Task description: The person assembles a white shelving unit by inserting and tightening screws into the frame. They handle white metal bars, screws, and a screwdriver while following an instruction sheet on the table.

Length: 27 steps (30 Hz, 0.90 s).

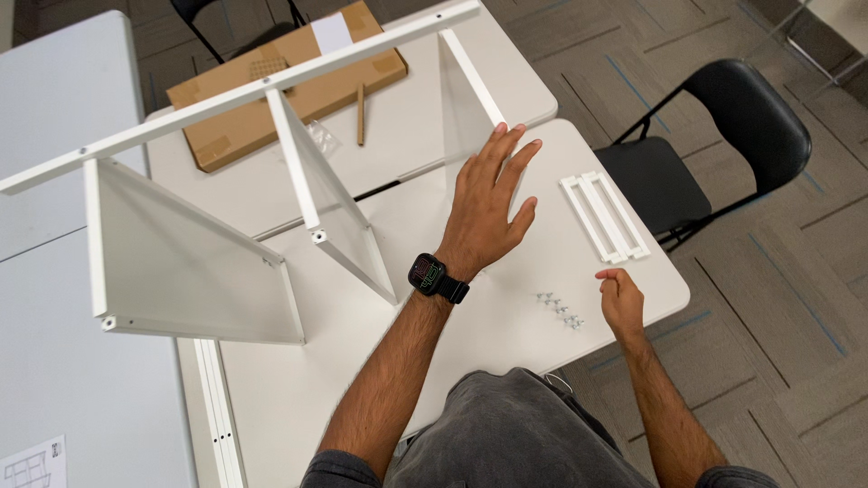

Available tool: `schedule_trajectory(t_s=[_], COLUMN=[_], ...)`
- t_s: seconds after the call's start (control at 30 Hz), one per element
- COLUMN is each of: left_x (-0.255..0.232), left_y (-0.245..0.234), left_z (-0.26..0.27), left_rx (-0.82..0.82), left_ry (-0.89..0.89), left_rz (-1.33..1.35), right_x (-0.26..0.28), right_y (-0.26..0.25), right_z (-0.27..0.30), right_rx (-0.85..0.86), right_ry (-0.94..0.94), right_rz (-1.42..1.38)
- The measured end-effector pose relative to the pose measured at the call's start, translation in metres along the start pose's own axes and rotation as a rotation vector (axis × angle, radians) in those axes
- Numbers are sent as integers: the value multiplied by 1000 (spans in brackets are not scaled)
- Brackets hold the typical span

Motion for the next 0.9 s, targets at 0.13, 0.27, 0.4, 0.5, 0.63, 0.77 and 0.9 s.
schedule_trajectory(t_s=[0.13,0.27,0.4,0.5,0.63,0.77,0.9], left_x=[17,50,104,145,195,224,238], left_y=[-31,-78,-117,-141,-147,-138,-131], left_z=[-3,-6,-7,-5,-5,-15,-25], left_rx=[63,59,80,94,186,273,291], left_ry=[-10,-64,-189,-375,-657,-789,-804], left_rz=[-37,-190,-289,-415,-480,-506,-540], right_x=[71,162,241,296,382,442,466], right_y=[6,7,-9,-17,-8,25,85], right_z=[-10,-5,11,25,64,102,89], right_rx=[113,278,297,272,365,521,595], right_ry=[-184,-330,-497,-577,-497,-683,-965], right_rz=[-144,-407,-415,-428,-444,-230,-156])
Point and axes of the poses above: each hand's wrist, its own z-axis away from the middle knuckle, its own y-axis out of the palm, x = y × z, the point moved 2 cm from there along -z, towards the middle knuckle, and after that the axes turned 13 degrees about -z, right-handed, at the moved point
